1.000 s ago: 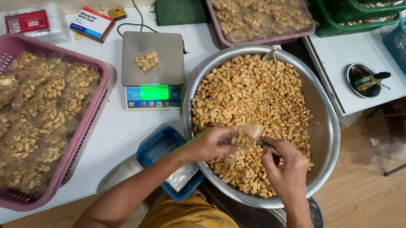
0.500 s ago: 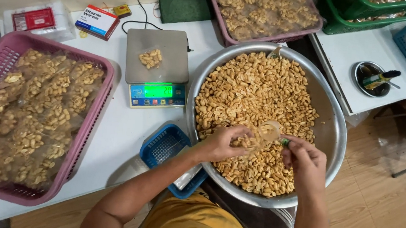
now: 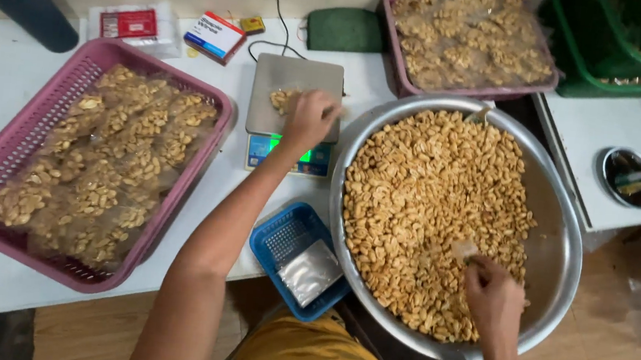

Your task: Scooping peanuts from a large bowl into small plastic bags, weighing them on a digital scale, and placing them into a basket.

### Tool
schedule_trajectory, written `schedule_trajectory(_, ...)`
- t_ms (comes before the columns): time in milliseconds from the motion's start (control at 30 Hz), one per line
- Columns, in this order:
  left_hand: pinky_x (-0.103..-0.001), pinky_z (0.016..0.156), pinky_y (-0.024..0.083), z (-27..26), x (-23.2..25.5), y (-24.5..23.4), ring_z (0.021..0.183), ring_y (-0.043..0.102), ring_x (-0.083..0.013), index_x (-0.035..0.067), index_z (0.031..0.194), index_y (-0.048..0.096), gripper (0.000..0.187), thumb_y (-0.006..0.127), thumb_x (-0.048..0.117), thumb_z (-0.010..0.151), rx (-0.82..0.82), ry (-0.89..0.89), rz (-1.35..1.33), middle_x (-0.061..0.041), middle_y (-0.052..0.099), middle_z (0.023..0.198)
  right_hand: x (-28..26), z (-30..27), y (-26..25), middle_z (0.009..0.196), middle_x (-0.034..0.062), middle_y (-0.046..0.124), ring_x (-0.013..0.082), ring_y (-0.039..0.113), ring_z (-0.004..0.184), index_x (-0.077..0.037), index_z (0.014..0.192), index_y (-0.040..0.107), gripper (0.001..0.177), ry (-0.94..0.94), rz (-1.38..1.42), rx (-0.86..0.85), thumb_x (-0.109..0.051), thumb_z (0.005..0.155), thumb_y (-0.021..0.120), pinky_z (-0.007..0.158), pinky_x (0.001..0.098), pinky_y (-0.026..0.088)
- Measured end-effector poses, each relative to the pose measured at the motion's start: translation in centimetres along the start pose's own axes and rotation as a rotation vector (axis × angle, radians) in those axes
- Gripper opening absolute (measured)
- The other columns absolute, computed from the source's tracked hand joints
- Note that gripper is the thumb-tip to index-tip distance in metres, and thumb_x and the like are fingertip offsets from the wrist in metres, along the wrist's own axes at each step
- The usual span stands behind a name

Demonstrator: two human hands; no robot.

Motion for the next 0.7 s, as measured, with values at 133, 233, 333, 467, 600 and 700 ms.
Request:
schedule_trajectory(133,-0.066,0.117,0.018,-4.5,1.7,-2.0,0.131,0.051,-0.0347,0.011,0.116,0.070,0.048,0.066,-0.003,0.070,-0.034,0.058,0.320,-0.007,0.065,0.123,-1.1,-0.6,0.6,0.076,0.0137,0.077,0.0160,0.053,0.047,-0.007,0.122,0.075,0.037,0.094,0.173,-0.136,-0.017,0.094,0.052,0.043,0.0297,0.045)
schedule_trajectory(233,-0.062,0.121,0.019,-6.8,-2.3,-4.3,0.142,0.038,-0.0453,0.008,0.149,0.045,0.072,0.041,-0.020,0.083,0.071,-0.100,0.450,-0.026,0.048,0.148,-0.8,-0.7,1.6,0.092,0.0126,0.080,0.0175,0.065,0.056,-0.007,0.121,0.074,0.031,0.083,0.116,-0.157,-0.018,0.097,0.058,0.051,0.0304,0.057)
schedule_trajectory(333,-0.047,0.109,0.044,-5.8,-1.8,-8.9,0.123,0.052,-0.0395,0.001,0.089,0.067,0.009,0.072,-0.004,0.084,0.229,0.005,0.338,-0.014,0.062,0.126,-1.5,-0.7,1.7,0.083,0.0121,0.078,0.0144,0.050,0.047,-0.007,0.121,0.074,0.032,0.041,0.155,-0.152,-0.019,0.097,0.057,0.042,0.0273,0.042)
schedule_trajectory(467,-0.036,0.088,0.048,-4.7,-2.1,-10.8,0.095,0.064,-0.0218,0.011,0.101,0.064,0.011,0.057,0.018,0.098,0.151,-0.244,-0.165,-0.006,0.068,0.102,-1.2,-1.0,2.4,0.077,0.0122,0.074,0.0140,0.050,0.046,-0.007,0.123,0.072,0.030,0.104,0.202,-0.197,-0.018,0.100,0.058,0.039,0.0262,0.042)
schedule_trajectory(600,-0.039,0.074,0.040,-8.7,1.1,-7.1,0.086,0.053,-0.0197,0.018,0.100,0.049,0.013,0.049,0.029,0.093,-0.170,-1.171,-0.844,-0.005,0.057,0.100,-1.8,-1.5,2.4,0.075,0.0122,0.075,0.0137,0.045,0.045,-0.008,0.122,0.073,0.032,0.087,0.212,-0.206,-0.021,0.098,0.056,0.040,0.0272,0.036)
schedule_trajectory(700,-0.034,0.066,0.068,-9.5,13.3,-6.1,0.090,0.073,-0.0307,-0.009,0.117,0.055,0.022,0.043,-0.003,0.100,-0.463,-1.097,-1.128,-0.023,0.069,0.112,-1.8,-1.6,2.1,0.069,0.0107,0.073,0.0130,0.045,0.044,-0.008,0.121,0.075,0.033,0.080,0.204,-0.194,-0.020,0.097,0.055,0.039,0.0273,0.038)
Point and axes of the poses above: each hand's wrist, its own z-axis towards the middle knuckle, its own y-axis out of the palm, x = y × z, the point moved 9 cm from there along z, towards the middle knuckle
